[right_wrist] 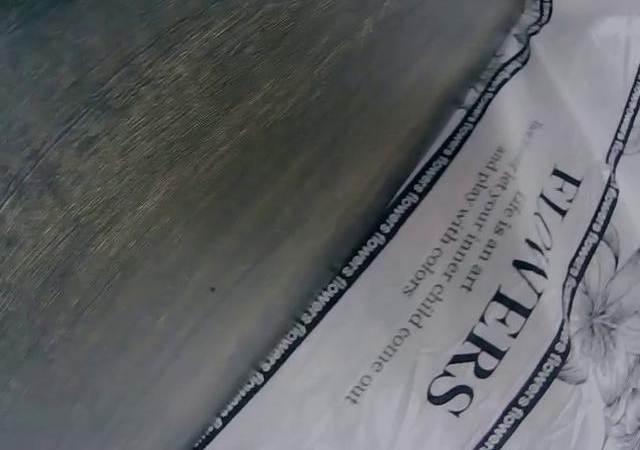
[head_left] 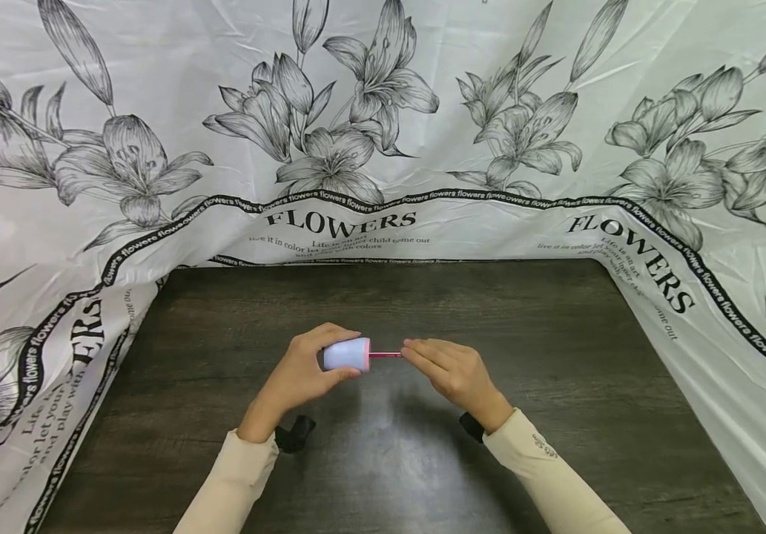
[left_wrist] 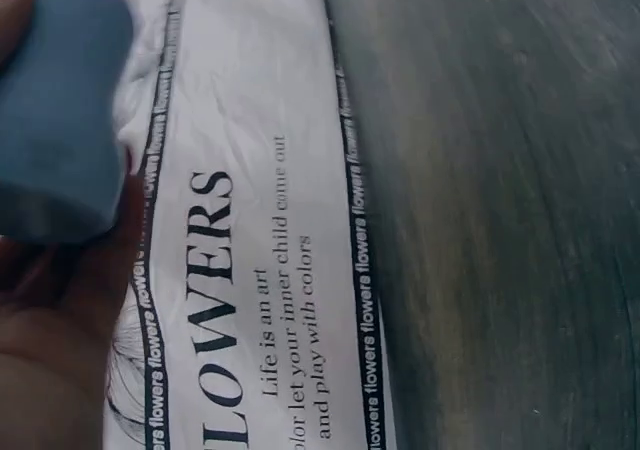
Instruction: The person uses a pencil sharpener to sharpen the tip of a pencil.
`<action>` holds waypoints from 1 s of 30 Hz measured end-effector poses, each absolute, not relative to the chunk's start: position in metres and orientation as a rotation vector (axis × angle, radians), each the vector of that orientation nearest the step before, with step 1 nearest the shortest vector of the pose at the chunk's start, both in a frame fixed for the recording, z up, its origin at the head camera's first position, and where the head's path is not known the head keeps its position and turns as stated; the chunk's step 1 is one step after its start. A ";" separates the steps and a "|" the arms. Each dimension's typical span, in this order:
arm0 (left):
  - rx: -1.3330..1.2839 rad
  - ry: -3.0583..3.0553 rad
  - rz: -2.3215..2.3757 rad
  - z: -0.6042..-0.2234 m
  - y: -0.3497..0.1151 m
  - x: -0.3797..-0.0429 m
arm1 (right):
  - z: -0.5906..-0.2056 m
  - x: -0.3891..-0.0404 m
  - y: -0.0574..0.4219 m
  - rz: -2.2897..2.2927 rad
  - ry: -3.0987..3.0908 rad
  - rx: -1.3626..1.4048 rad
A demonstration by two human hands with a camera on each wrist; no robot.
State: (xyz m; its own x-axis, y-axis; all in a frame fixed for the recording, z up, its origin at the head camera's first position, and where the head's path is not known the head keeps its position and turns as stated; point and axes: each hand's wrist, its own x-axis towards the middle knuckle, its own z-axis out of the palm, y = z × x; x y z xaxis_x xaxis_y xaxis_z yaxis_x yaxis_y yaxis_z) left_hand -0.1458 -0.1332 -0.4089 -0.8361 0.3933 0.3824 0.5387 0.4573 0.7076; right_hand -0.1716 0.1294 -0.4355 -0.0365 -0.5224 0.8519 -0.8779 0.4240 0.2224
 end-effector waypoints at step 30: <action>-0.565 -2.643 -1.723 -0.405 -0.135 -0.142 | -0.428 -0.170 0.127 0.406 -1.726 1.253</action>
State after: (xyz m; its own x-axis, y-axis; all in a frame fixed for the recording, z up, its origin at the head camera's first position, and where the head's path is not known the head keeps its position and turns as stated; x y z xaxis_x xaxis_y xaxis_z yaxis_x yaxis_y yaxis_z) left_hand -0.1423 -0.1352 -0.4050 -0.9359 0.3244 0.1373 0.2565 0.3605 0.8968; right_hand -0.1697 0.1275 -0.4279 -0.0438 -0.5636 0.8249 -0.8720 0.4245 0.2436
